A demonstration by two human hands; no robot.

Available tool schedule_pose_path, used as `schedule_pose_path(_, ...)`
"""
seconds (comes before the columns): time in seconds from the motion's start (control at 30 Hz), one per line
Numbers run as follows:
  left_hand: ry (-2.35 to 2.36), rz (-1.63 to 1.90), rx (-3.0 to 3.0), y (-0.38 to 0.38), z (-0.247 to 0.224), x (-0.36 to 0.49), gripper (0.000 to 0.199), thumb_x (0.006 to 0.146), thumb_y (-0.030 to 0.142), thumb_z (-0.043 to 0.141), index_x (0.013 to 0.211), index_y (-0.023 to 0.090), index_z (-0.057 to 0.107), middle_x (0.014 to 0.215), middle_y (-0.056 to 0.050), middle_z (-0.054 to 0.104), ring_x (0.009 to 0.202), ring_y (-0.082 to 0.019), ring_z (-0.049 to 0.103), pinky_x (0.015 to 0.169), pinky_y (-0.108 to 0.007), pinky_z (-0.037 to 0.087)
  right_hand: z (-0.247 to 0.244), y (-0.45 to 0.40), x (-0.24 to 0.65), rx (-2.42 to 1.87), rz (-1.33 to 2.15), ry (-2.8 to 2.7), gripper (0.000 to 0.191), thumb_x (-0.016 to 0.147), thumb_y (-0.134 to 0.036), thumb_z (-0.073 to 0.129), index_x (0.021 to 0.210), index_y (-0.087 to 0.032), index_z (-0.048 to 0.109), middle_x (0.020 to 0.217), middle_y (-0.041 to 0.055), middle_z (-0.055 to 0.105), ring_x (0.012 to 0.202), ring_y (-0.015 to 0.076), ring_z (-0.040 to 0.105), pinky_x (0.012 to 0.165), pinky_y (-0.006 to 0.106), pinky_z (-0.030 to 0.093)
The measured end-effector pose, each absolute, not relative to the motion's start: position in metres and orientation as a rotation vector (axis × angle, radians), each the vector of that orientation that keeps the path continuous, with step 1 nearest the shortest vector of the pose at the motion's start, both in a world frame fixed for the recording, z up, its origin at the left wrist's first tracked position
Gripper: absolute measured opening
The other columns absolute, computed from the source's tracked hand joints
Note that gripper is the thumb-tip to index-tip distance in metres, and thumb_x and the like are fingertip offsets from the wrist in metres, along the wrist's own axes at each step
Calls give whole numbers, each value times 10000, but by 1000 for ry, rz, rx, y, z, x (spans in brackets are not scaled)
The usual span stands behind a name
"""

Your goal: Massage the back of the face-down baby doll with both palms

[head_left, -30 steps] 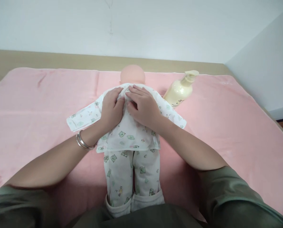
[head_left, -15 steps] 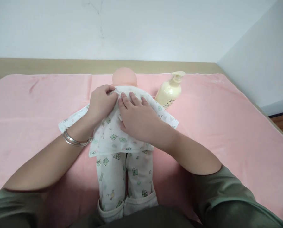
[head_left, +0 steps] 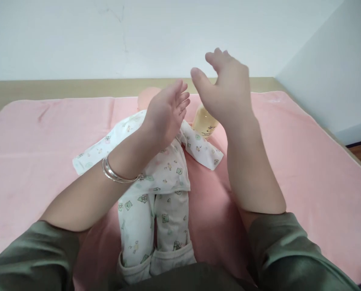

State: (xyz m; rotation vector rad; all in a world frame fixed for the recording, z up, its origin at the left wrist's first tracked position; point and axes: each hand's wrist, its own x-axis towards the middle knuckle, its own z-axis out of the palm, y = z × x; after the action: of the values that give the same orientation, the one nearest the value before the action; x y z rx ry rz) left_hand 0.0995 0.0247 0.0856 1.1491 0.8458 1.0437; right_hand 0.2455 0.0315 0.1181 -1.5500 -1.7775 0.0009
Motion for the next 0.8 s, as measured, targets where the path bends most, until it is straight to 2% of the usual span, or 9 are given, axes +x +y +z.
schedule_pose_path(0.07, 789, 1007, 1025, 26, 96, 112, 565, 1120, 472, 221, 1436, 184, 590, 1457, -98, 658, 1591, -301, 409, 1284, -476, 417, 109, 43, 244, -1585, 22, -1836, 489, 1057, -521, 477, 1379, -201, 659, 1660, 109, 487, 1642, 350, 300, 1381, 611, 194)
schedule_pose_path(0.1, 765, 997, 976, 25, 100, 116, 586, 1122, 477, 198, 1433, 183, 599, 1430, -102, 679, 1589, -302, 412, 1285, -482, 419, 105, 47, 243, -1621, 28, -1861, 532, 1060, -561, 440, 1408, -212, 642, 1683, 88, 456, 1660, 345, 251, 1394, 620, 106)
schedule_pose_path(0.13, 745, 989, 935, 24, 104, 120, 586, 1122, 475, 201, 1427, 190, 612, 1407, -100, 696, 1585, -302, 417, 1288, -483, 420, 102, 49, 241, -1659, 28, -1885, 530, 1058, -577, 421, 1391, -239, 655, 1670, 64, 477, 1660, 344, 246, 1392, 633, 46)
schedule_pose_path(0.2, 717, 987, 871, 22, 107, 125, 545, 1121, 452, 242, 1426, 216, 627, 1383, -84, 718, 1579, -295, 424, 1296, -481, 414, 98, 51, 238, -1687, 14, -1920, 455, 1046, -571, 424, 1260, -302, 723, 1564, 31, 602, 1630, 350, 304, 1380, 657, 7)
schedule_pose_path(0.3, 689, 1009, 767, 21, 106, 125, 492, 1114, 422, 305, 1465, 243, 600, 1387, -60, 723, 1577, -284, 429, 1297, -479, 416, 94, 51, 233, -1662, -62, -1960, 417, 1050, -537, 402, 1066, -328, 763, 1343, 45, 746, 1497, 371, 481, 1346, 689, 136)
schedule_pose_path(0.43, 701, 991, 619, 16, 104, 110, 549, 1103, 408, 320, 1545, 133, 496, 1446, -123, 680, 1578, -288, 436, 1312, -458, 396, 94, 49, 227, -1811, -259, -2027, 617, 1086, -567, 271, 1090, -176, 749, 1221, 177, 756, 1201, 397, 676, 1222, 664, 358)
schedule_pose_path(0.53, 771, 973, 585, 1, 111, 90, 590, 1086, 379, 339, 1605, 104, 397, 1549, -148, 599, 1601, -283, 393, 1342, -451, 332, 97, 49, 224, -1881, -258, -2042, 629, 1085, -584, 283, 1013, -155, 737, 1110, 191, 755, 1088, 385, 703, 1146, 616, 412)
schedule_pose_path(0.67, 831, 1002, 609, -23, 124, 58, 629, 1068, 343, 331, 1650, 106, 308, 1623, -136, 524, 1594, -277, 399, 1341, -434, 294, 98, 53, 221, -1933, -195, -1944, 496, 1064, -517, 381, 920, -184, 720, 994, 164, 755, 1101, 359, 686, 1087, 557, 439)
schedule_pose_path(0.8, 755, 1068, 590, -24, 136, 21, 613, 1090, 303, 262, 1649, 54, 270, 1600, -166, 548, 1578, -298, 413, 1311, -511, 281, 96, 61, 215, -1971, -235, -1871, 471, 1062, -465, 370, 908, -196, 724, 954, 160, 753, 1055, 333, 695, 1068, 538, 439)
